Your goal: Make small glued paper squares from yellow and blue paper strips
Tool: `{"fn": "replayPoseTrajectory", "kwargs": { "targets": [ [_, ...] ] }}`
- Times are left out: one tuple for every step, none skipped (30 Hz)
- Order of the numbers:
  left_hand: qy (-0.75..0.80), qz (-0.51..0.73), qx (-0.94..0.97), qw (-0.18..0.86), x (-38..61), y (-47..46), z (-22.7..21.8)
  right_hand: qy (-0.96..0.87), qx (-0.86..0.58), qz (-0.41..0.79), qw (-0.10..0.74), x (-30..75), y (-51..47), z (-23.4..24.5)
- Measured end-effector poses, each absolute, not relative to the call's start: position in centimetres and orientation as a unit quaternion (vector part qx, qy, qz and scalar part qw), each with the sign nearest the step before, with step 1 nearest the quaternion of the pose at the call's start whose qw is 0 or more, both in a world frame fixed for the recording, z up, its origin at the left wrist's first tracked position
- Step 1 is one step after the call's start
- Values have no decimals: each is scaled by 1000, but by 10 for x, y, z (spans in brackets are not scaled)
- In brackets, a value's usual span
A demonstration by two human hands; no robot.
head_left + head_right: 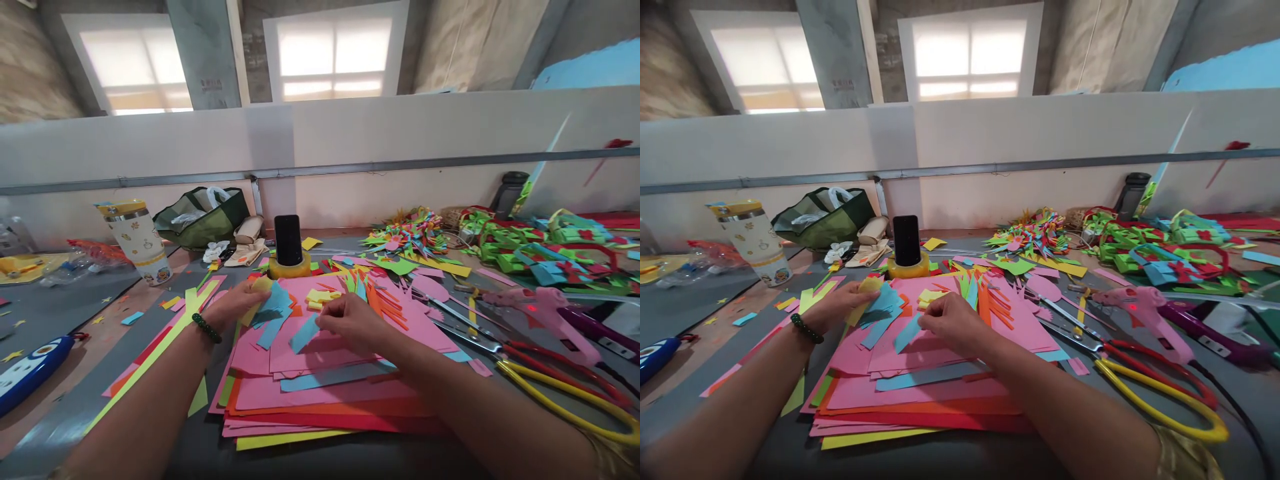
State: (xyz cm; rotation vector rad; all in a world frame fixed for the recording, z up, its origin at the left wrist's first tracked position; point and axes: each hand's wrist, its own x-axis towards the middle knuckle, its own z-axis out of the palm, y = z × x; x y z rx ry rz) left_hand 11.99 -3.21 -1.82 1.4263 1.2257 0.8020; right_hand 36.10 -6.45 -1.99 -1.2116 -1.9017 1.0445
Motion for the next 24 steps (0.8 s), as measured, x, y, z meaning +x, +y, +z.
{"fn": "replayPoseTrajectory", "kwargs": {
  "targets": [
    [515,320,608,512,120,-32,-18,-729,-466,390,315,362,-64,-23],
    [519,304,630,491,120,-31,-18,-733,-469,383,310,363,-63,-25],
    [522,293,656,460,121,-31,-17,-735,-472,378,307,363,-63,-26],
    [525,290,681,420,121,-32,-15,-736,-473,377,305,364,-62,-26],
    [528,299,702,374,121,-32,-13,-735,-473,379,304,364,-62,-25],
    [529,323,715,323,122,-33,-11,-734,-472,383,304,365,-62,-23],
    [529,359,719,272,123,-35,-8,-731,-471,389,304,365,-62,-21],
    [523,396,722,222,125,-38,-6,-727,-470,397,305,365,-62,-19],
    [506,422,730,181,129,-42,-3,-720,-470,407,307,365,-62,-16],
    [479,437,746,151,134,-47,-1,-711,-473,417,311,365,-62,-13],
    [445,440,768,133,140,-53,0,-700,-477,429,316,365,-62,-10],
    [405,424,799,130,146,-60,0,-686,-482,440,321,365,-62,-8],
    [367,408,827,119,154,-67,0,-673,-487,452,326,366,-61,-6],
    [348,387,848,101,161,-74,-1,-660,-491,463,330,366,-61,-4],
    [337,369,862,77,168,-80,-3,-649,-493,473,333,367,-60,-3],
    [330,355,873,48,174,-84,-5,-641,-495,482,333,368,-59,-3],
    [328,340,881,16,178,-86,-8,-636,-496,490,332,369,-58,-2],
    [328,329,885,-18,182,-87,-10,-634,-497,494,328,369,-57,-3],
    [325,322,888,-50,183,-87,-12,-634,-497,496,324,369,-56,-3],
    [321,318,889,-79,184,-86,-13,-637,-498,495,318,368,-55,-2],
    [315,319,888,-103,183,-84,-14,-643,-499,490,312,368,-56,-1],
    [305,322,888,-120,182,-83,-14,-651,-500,483,304,368,-58,2],
    [292,326,889,-133,180,-82,-14,-659,-500,477,298,368,-62,6],
    [280,327,892,-140,179,-81,-14,-674,-499,460,293,371,-69,11]
  ]
}}
